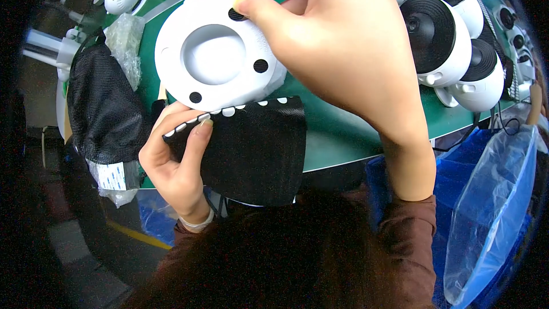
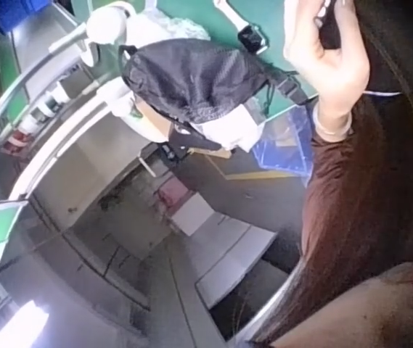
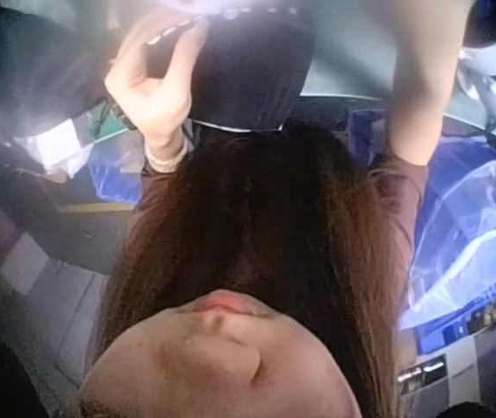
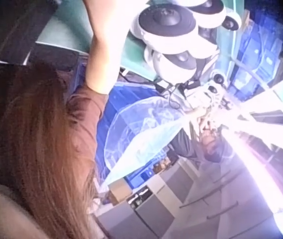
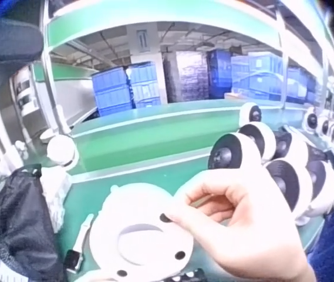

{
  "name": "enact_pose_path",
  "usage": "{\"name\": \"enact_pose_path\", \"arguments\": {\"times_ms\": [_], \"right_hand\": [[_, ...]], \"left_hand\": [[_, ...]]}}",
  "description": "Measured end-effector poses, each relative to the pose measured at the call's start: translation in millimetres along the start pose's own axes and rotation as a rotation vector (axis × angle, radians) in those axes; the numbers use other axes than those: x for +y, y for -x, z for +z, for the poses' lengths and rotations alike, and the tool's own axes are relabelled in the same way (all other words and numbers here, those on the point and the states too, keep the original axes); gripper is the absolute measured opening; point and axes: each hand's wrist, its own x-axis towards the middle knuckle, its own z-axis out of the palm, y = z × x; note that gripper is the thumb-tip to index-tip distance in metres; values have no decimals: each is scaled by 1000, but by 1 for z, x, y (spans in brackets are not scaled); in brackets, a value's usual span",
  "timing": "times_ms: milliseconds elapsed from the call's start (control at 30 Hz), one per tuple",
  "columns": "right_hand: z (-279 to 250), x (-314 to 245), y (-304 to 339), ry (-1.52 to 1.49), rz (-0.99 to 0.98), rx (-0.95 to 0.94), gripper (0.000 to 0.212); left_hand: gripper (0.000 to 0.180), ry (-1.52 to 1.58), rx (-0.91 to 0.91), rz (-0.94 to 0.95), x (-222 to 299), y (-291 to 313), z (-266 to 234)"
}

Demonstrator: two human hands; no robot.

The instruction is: Applying adhesive foot pads to the base of security cameras on an assembly line.

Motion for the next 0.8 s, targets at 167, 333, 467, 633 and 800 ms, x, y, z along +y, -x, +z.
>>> {"name": "enact_pose_path", "arguments": {"times_ms": [167,333,467,633,800], "right_hand": [[0,1,1,31,-2,-9,15],[-5,2,1,97,11,-66,17],[1,-11,-6,-13,230,-18,15],[-6,-4,-7,-363,294,-6,35],[-11,-4,25,169,-337,225,23]], "left_hand": [[17,-28,-11,2,-1,0,0],[17,4,9,2,-1,0,2],[17,-18,-10,23,-3,0,-1],[17,8,8,5,1,1,-1],[18,14,43,14,2,8,-12]]}}
